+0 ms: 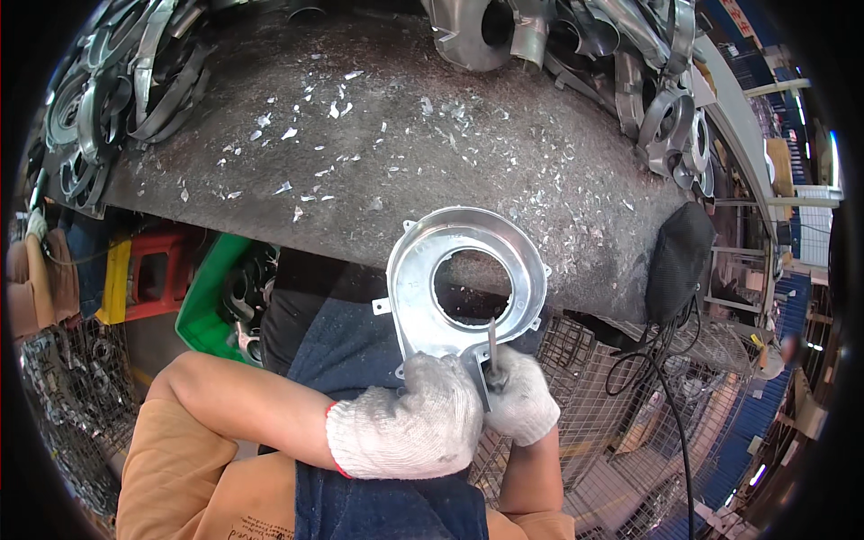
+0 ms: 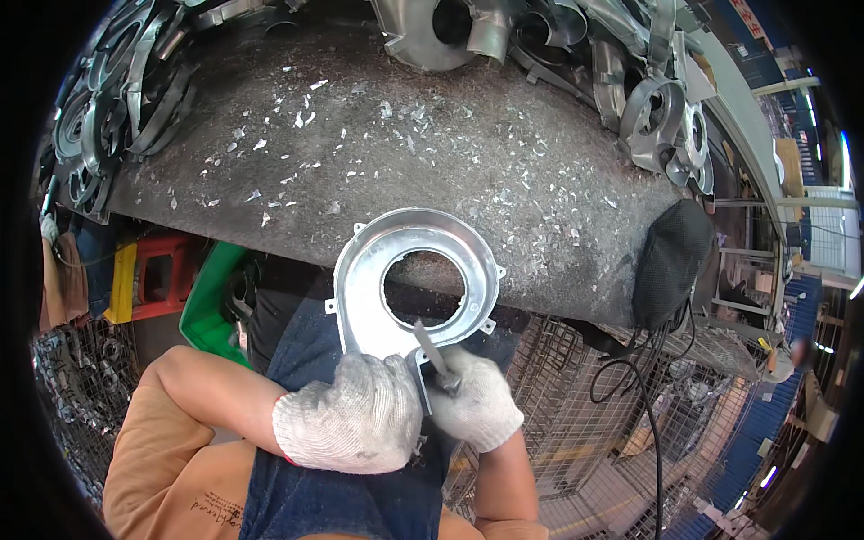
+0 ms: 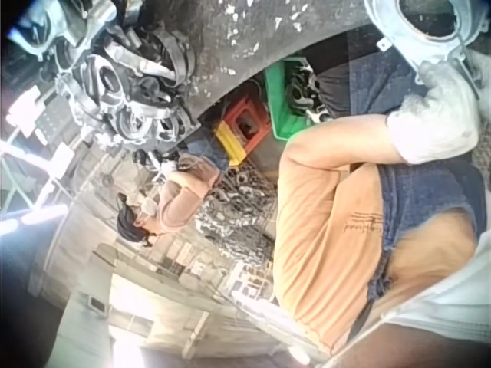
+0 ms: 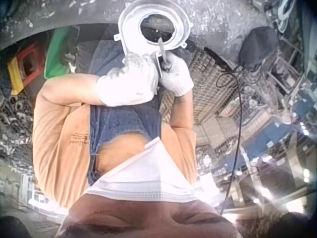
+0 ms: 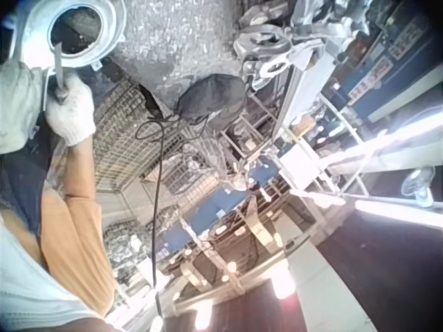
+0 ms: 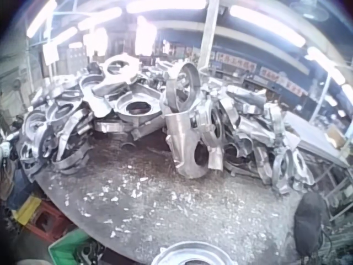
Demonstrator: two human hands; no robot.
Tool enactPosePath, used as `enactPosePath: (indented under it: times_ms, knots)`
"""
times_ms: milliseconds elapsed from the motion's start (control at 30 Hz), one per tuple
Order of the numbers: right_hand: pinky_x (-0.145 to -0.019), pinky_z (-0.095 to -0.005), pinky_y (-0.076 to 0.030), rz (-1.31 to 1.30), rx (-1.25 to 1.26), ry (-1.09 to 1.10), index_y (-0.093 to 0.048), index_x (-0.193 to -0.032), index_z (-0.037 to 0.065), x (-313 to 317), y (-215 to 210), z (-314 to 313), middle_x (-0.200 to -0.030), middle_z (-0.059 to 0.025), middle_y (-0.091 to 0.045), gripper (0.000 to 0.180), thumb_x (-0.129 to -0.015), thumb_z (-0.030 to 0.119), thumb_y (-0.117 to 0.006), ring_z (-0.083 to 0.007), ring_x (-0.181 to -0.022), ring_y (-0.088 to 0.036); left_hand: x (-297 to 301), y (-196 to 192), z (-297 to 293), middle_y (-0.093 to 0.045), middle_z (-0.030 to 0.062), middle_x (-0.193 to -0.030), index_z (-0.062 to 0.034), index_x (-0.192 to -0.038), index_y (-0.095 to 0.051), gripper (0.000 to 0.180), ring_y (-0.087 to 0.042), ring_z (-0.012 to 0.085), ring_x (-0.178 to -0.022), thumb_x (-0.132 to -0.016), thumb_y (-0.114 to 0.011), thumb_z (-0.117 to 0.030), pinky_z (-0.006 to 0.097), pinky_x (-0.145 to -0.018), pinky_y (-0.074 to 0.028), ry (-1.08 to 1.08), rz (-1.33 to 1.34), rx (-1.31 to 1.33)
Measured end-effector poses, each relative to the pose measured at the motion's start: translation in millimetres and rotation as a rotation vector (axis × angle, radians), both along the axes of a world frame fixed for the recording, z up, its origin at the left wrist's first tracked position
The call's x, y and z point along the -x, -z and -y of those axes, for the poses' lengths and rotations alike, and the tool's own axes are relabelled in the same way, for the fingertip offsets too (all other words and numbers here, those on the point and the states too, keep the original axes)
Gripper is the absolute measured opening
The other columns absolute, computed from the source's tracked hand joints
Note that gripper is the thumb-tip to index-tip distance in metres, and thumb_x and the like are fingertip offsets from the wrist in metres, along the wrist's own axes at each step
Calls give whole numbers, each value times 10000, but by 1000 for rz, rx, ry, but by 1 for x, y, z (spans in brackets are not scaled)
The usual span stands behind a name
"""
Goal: The person files the edges of a metal blower housing with a hand file to remove burrs and smooth the surface.
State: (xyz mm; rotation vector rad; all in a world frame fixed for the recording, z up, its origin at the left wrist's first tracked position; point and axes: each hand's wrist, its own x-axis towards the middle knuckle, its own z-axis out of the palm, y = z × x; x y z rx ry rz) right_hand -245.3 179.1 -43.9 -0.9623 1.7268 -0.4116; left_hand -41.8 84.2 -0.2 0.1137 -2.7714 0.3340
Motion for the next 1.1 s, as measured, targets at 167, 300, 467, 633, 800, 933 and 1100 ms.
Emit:
enactPosePath:
  times_ms: [167, 300, 467, 633, 800, 933, 1100]
  knots:
    - [-810, -349, -602, 557, -2, -209, -782, -1147, 14, 16, 3, 17, -1019, -94, -825, 330, -852, 135, -869, -126, -887, -730, -6, 8, -7, -712, 289, -785, 170, -964, -770, 445, -711, 371, -693, -810, -686, -239, 482, -624, -590, -35, -61, -47]
    - [-809, -363, -599, 534, -112, -474, -785, -1098, 54, 21, 4, 36, -971, -104, -807, 265, -859, 162, -826, -178, -852, -743, -16, 8, 0, -715, 308, -807, 180, -961, -760, 461, -709, 358, -690, -811, -702, -253, 464, -586, -562, -3, -23, -55]
    - [-789, -465, -600, 358, -110, -697, -750, -994, 82, 9, -15, 37, -888, -146, -764, 211, -875, 256, -753, -356, -840, -762, -32, 16, 2, -702, 329, -831, 180, -941, -747, 445, -687, 354, -679, -794, -726, -240, 445, -556, -528, -23, -33, -94]
    - [-807, -482, -609, 228, -43, -712, -730, -989, 88, 3, -15, 26, -921, -162, -763, 184, -887, 241, -733, -390, -878, -759, -31, 6, 11, -694, 344, -858, 171, -917, -738, 432, -673, 361, -686, -768, -735, -234, 448, -544, -517, 10, -13, -242]
    - [-805, -480, -624, 233, 3, -396, -733, -1023, 69, -7, -15, 27, -925, -154, -768, 190, -879, 191, -715, -394, -879, -770, -26, 3, 11, -701, 333, -879, 174, -928, -738, 432, -672, 362, -708, -741, -739, -215, 451, -545, -506, -59, -74, -141]
    - [-774, -482, -628, 256, -29, -465, -741, -1026, 108, -12, -25, 19, -882, -152, -758, 169, -871, 169, -716, -392, -873, -774, -34, -8, 19, -698, 301, -861, 166, -956, -747, 409, -676, 353, -715, -746, -756, -186, 453, -570, -538, -56, -5, -234]
    - [-712, -473, -615, 267, 167, -543, -749, -998, 146, -20, -33, 13, -859, -104, -744, 119, -886, 181, -771, -366, -799, -761, -46, -26, 29, -700, 181, -860, 93, -1023, -783, 451, -692, 320, -770, -718, -824, -236, 476, -668, -600, -248, -76, -416]
